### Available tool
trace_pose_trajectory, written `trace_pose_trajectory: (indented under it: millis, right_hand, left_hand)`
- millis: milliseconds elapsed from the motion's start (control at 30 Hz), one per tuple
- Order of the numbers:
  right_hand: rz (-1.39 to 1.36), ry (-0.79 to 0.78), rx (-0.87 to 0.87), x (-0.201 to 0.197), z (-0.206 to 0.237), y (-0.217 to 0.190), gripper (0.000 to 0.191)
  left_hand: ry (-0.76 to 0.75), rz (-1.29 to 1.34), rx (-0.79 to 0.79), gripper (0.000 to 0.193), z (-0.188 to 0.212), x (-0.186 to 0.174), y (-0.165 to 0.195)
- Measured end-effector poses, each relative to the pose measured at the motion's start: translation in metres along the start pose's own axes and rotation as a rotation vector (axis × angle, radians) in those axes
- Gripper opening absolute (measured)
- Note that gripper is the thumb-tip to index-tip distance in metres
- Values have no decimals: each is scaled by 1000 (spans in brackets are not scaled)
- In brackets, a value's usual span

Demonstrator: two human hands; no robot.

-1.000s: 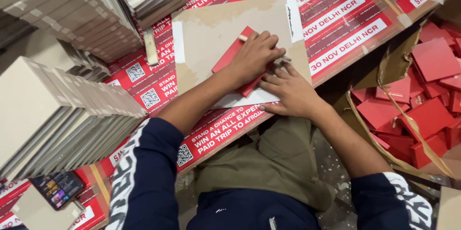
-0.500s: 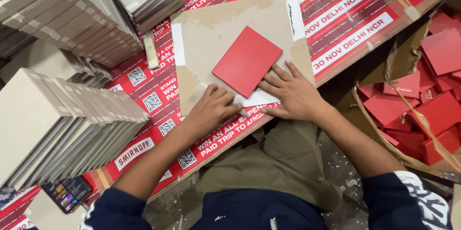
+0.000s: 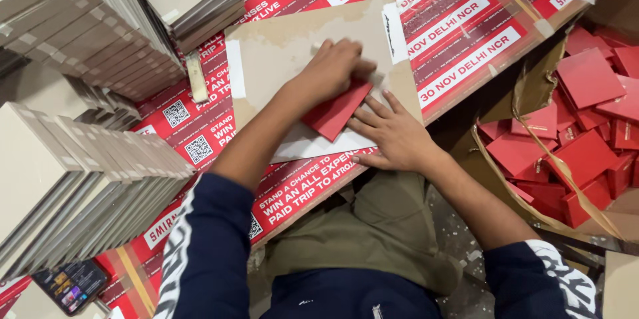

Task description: The person rubs a sanding block over the surfaces and edges of red boxes one at a time, turning each box over to work all sides, then places finished boxes into a cardboard bin and picks up the next box to repeat the process.

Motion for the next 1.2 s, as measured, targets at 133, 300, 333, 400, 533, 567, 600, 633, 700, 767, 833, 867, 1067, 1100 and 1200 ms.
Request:
trace_pose_trajectory:
  millis: [133,300,333,400,533,567,600,633,700,767,833,867,1067,1100,1200]
  right_hand:
    - [-19,7,-3,0,0,-1,76]
    - [-106,66,48,-8,2,-2,78]
    - [-169,143,52,-11,3,-3,79]
    - [-258,310,91,-14,3,-8,76]
    - [-406,739,308,-14,-4,-26,49]
    - [-459,851,387,-12,-7,-34,40]
    - [-520,898,433,-11,-10,-39,34]
    - [-579,948,480,-9,-14,-44,28]
    - [-663,993,560,-7,-22,-50,20]
    - [-712,993,625,-5,-29,-53,16]
    - [-627,1049,534,-3,-34,-57,16]
    - [-584,1071,491,-2,-33,-58,16]
    - [-597,1062,526,3,-35,-59,13]
    - [-610,1068,568,3,-36,-57,13]
    - [-633,1069,637,-1,-37,-56,17]
  left_hand:
    - [171,-126,-61,23,-39,6,-1]
    - [432,-75,-303,34,-9,-13,-2]
    - [471,-63,-347,31,5,-21,-3]
    - [543,14,-422,22,34,-39,-2]
    - [679,91,-406,21,76,-86,22]
    - [704,73,-377,25,84,-97,34]
    - [654,141,-324,29,88,-105,47]
    - [604,207,-268,33,89,-113,59]
    - [502,290,-181,40,86,-122,84]
    - [401,317,-115,46,76,-124,103]
    - [206,335,-294,47,66,-120,113]
    - [106,348,-383,47,64,-117,115]
    - [131,258,-347,47,63,-95,106]
    - [210,187,-348,49,62,-96,98]
    - [325,28,-553,31,57,-118,53]
Point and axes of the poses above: each hand's wrist, its own z-axis away from the middle knuckle, its own x-axis out of the palm, y = z × x, the point moved 1 cm from there along -z, towards the middle knuckle, and after that the axes turned 10 degrees about -y, right-handed, at the moved point
